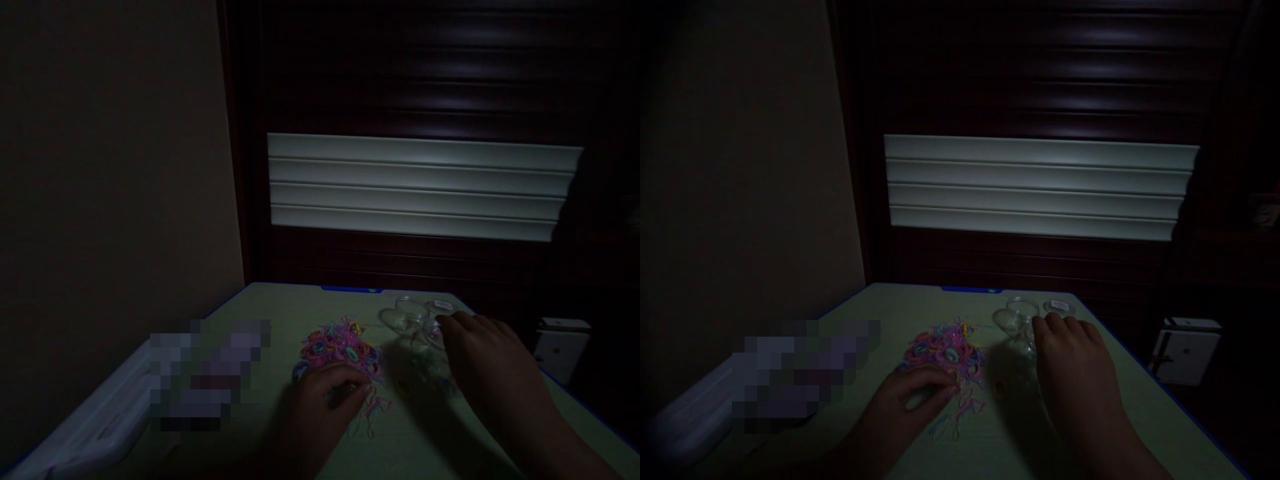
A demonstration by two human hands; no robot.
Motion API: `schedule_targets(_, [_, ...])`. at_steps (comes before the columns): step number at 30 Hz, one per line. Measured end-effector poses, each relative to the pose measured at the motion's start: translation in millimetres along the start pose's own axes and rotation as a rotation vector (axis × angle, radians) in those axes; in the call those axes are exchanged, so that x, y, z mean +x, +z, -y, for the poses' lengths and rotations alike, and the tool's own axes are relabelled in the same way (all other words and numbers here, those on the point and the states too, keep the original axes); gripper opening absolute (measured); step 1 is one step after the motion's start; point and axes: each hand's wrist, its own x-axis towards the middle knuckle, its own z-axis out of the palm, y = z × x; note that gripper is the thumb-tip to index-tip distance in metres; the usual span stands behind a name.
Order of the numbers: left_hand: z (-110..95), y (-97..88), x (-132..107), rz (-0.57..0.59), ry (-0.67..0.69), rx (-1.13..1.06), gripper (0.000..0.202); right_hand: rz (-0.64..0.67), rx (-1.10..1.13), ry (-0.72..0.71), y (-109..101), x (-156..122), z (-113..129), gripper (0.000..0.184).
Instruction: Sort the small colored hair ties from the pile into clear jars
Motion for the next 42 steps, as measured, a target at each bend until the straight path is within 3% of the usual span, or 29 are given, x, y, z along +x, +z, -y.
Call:
schedule_targets(3, [1, -0.2, 0, -0.002, 0.006, 0.011, 0.010, 0.003, 0.283, -0.021, 6, 0, 8, 0.021])
schedule_targets(7, [0, -0.3, -1, 0.035, 0.034, 0.042, 0.011, 0.108, 0.584, -0.057, 13, -3, 23, 0.019])
schedule_targets(12, [-3, 1.6, -4, 0.102, 0.138, 0.069, 0.012, 0.241, 0.591, -0.080, 15, -8, 32, 0.017])
schedule_targets(18, [-2, -3.4, -2, 0.182, 0.274, 0.208, 0.013, 0.215, 0.626, -0.082, 15, -6, 31, 0.016])
schedule_targets(24, [7, -16.6, 7, 0.195, 0.383, 0.555, 0.015, 0.192, 0.624, -0.095, 13, -6, 31, 0.016])
schedule_targets(28, [6, -18.0, 9, 0.214, 0.365, 0.663, 0.017, 0.176, 0.620, -0.093, 10, -9, 33, 0.018])
schedule_targets(42, [9, -13.9, 11, 0.154, 0.246, 0.525, 0.008, 0.161, 0.618, -0.117, 8, -8, 33, 0.018])
